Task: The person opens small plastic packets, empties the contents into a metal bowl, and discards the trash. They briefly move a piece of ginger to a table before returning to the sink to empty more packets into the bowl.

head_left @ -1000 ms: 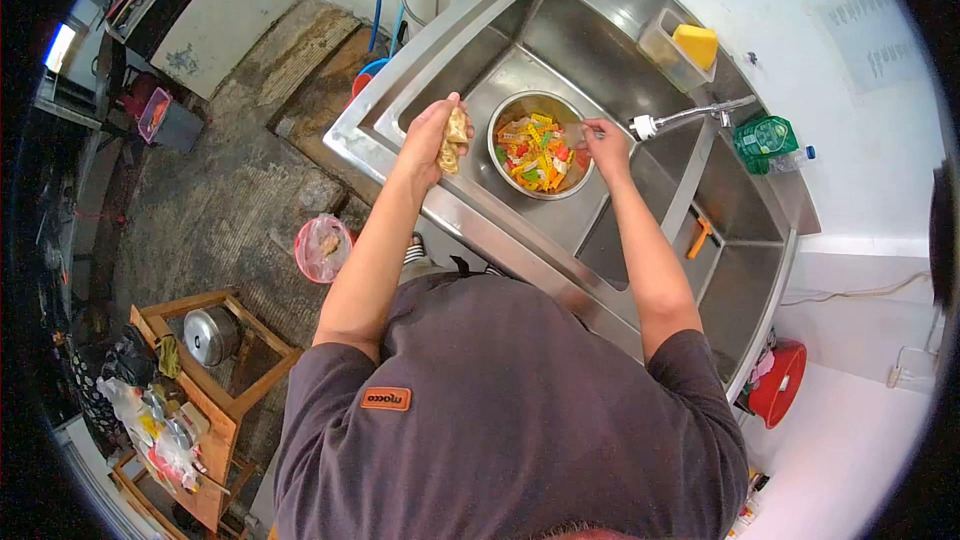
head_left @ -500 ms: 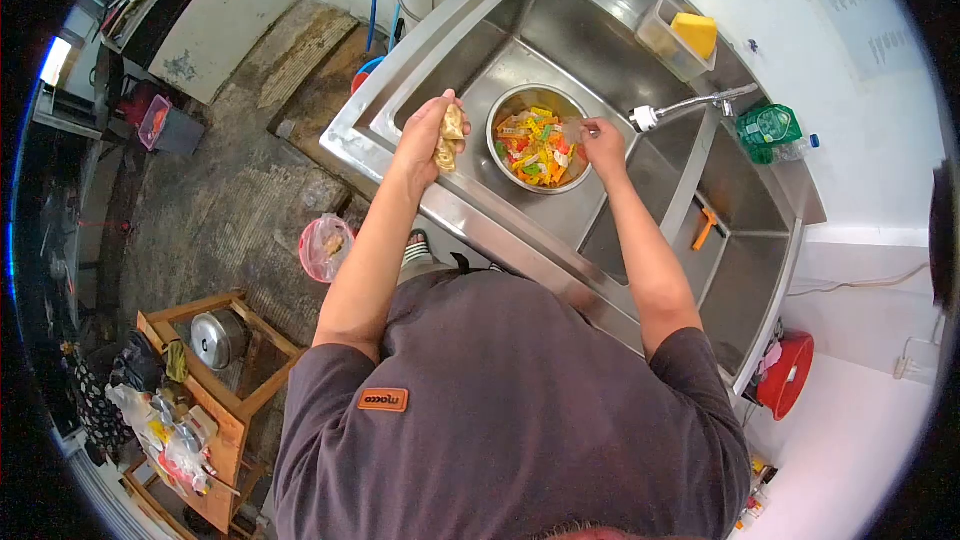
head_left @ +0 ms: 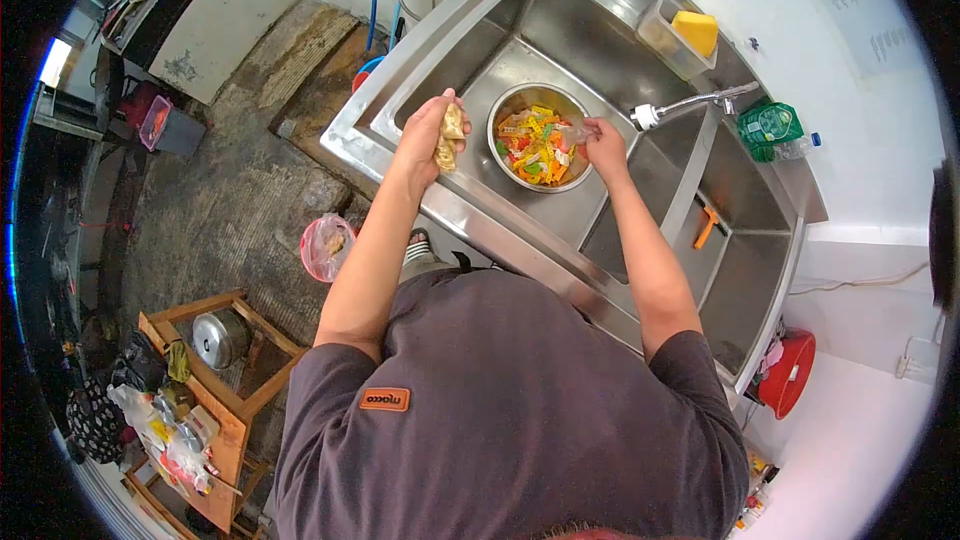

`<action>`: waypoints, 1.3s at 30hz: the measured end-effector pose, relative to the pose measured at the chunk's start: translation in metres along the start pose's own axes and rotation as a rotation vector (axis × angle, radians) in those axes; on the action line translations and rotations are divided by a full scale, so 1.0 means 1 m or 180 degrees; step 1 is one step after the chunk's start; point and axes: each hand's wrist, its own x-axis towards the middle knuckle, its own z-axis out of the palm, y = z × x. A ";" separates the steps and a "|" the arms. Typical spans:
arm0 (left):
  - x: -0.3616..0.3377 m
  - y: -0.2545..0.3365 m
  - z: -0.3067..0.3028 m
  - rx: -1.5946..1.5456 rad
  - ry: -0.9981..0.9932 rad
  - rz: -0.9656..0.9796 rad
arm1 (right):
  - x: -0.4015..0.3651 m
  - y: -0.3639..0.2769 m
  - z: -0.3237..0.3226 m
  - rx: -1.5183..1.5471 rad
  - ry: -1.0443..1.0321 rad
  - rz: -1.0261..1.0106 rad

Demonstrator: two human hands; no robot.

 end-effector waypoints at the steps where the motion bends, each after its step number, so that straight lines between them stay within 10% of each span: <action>1: 0.000 0.000 0.000 -0.0012 -0.0016 0.0010 | -0.001 -0.003 -0.002 -0.0136 -0.0037 -0.0061; 24: -0.018 -0.002 0.012 0.0400 0.0055 -0.0227 | 0.000 -0.035 0.001 0.1391 -0.0467 0.0428; 39: -0.144 0.031 -0.054 0.0378 0.0590 0.0171 | -0.091 -0.307 0.049 0.1952 -0.2460 -0.0355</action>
